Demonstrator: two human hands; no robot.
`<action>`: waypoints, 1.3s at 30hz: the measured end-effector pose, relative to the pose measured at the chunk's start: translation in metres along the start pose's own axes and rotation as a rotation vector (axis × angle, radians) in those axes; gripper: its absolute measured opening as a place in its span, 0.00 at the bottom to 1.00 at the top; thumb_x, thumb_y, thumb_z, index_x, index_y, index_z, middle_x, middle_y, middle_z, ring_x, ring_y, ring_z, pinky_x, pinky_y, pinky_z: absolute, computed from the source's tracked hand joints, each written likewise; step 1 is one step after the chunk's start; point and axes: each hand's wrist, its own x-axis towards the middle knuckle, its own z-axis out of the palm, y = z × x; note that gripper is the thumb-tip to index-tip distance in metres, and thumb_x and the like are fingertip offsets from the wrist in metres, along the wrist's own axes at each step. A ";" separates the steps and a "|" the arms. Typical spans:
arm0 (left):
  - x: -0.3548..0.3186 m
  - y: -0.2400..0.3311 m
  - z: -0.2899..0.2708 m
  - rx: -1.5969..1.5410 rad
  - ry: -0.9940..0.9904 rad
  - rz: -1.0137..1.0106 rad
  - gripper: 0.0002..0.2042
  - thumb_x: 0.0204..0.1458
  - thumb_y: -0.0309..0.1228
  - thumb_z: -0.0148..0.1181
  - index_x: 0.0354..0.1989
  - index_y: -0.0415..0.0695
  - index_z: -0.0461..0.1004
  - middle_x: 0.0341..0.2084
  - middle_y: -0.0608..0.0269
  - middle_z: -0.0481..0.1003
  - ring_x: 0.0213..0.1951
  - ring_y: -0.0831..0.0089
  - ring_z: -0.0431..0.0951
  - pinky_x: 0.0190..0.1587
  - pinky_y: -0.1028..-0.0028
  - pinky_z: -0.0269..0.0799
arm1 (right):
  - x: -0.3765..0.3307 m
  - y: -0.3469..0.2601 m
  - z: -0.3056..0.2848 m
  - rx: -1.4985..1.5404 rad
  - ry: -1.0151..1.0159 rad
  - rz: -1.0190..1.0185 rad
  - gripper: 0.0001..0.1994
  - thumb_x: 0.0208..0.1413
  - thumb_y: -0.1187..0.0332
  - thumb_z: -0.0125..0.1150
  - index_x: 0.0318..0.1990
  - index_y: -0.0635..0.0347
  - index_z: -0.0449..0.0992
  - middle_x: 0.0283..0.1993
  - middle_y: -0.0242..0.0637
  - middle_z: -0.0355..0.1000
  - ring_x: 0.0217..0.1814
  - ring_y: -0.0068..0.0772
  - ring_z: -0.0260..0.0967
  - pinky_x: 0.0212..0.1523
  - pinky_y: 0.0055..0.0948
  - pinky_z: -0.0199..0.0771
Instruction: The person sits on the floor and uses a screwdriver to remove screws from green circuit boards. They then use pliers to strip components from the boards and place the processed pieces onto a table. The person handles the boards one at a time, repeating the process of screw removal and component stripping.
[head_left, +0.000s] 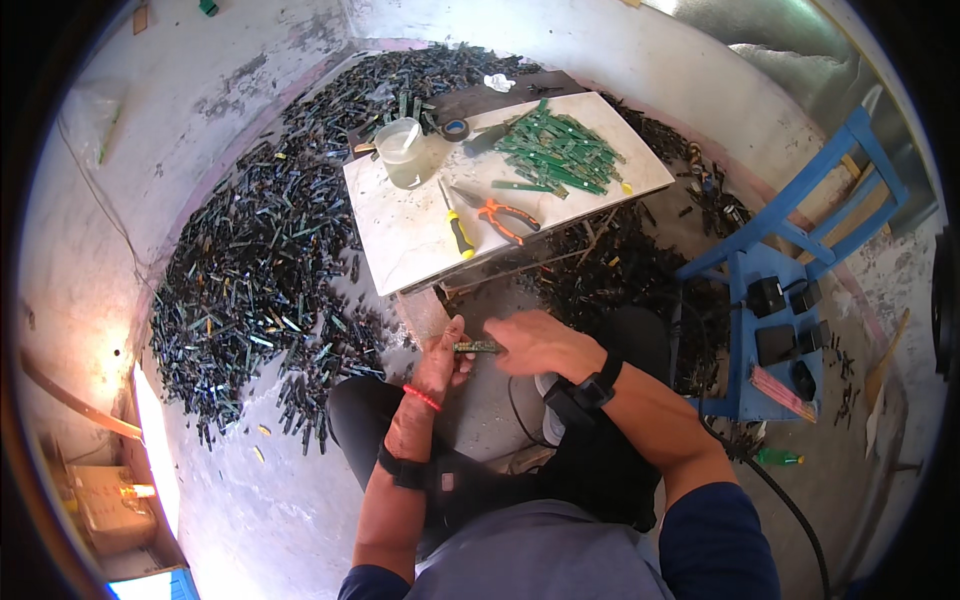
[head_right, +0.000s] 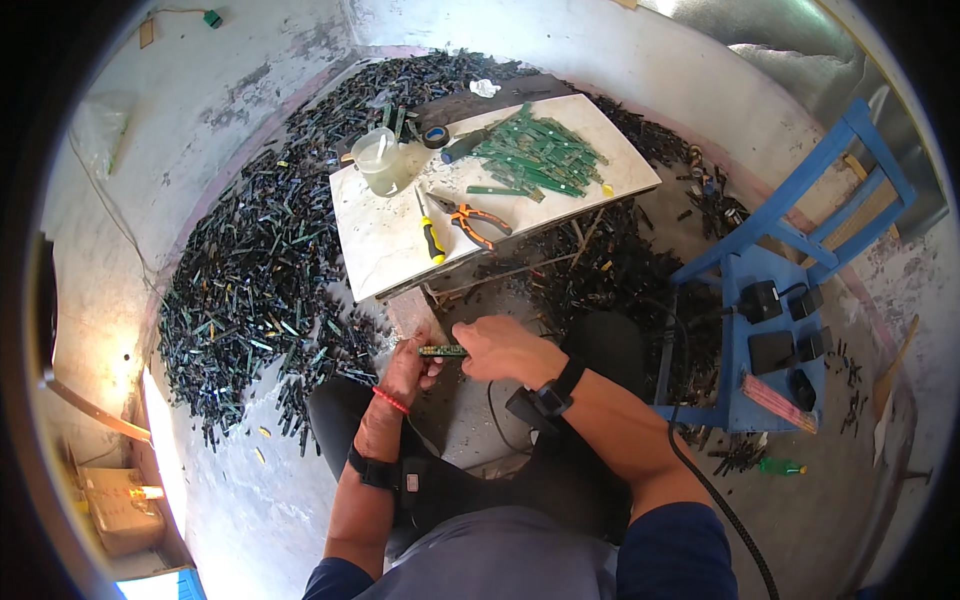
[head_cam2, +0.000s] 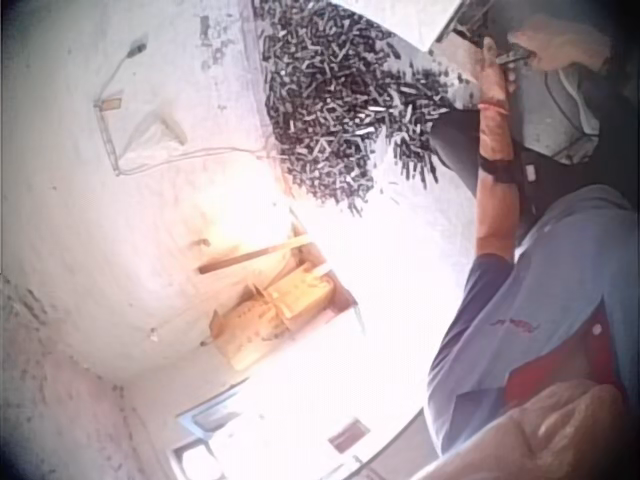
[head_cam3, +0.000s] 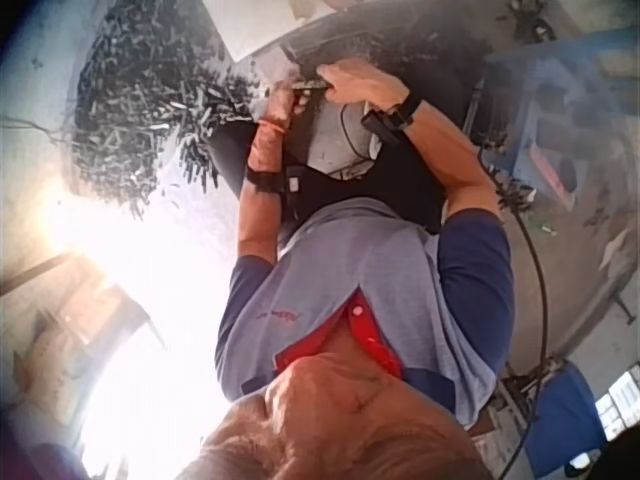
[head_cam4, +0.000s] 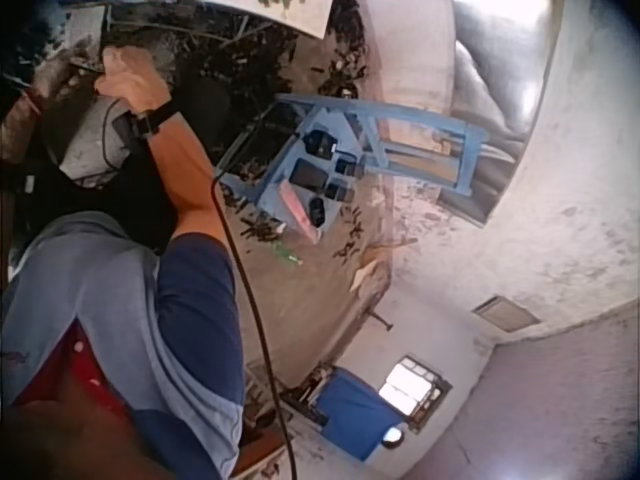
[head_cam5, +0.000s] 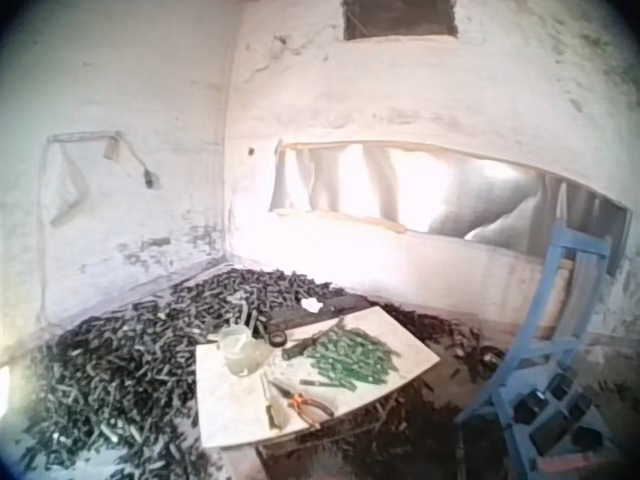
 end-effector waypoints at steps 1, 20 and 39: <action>0.003 -0.004 -0.002 -0.016 -0.011 -0.006 0.28 0.52 0.58 0.44 0.21 0.41 0.68 0.12 0.66 0.64 0.11 0.79 0.60 0.12 0.79 0.51 | 0.000 0.000 -0.004 0.016 0.036 0.000 0.09 0.43 0.68 0.53 0.32 0.63 0.69 0.29 0.50 0.70 0.36 0.53 0.68 0.37 0.44 0.67; -0.002 -0.009 -0.007 -0.339 -0.226 -0.060 0.15 0.58 0.48 0.42 0.45 0.54 0.62 0.19 0.69 0.66 0.16 0.81 0.59 0.13 0.83 0.50 | 0.007 0.018 -0.004 0.165 0.367 -0.210 0.11 0.48 0.70 0.57 0.39 0.63 0.72 0.36 0.46 0.70 0.40 0.51 0.68 0.41 0.38 0.69; 0.004 -0.030 0.009 0.000 -0.209 0.148 0.21 0.58 0.48 0.44 0.18 0.47 0.59 0.11 0.72 0.56 0.12 0.82 0.53 0.13 0.80 0.45 | 0.009 0.024 0.007 0.188 0.398 -0.210 0.11 0.50 0.73 0.51 0.41 0.65 0.70 0.40 0.48 0.69 0.40 0.52 0.67 0.40 0.38 0.68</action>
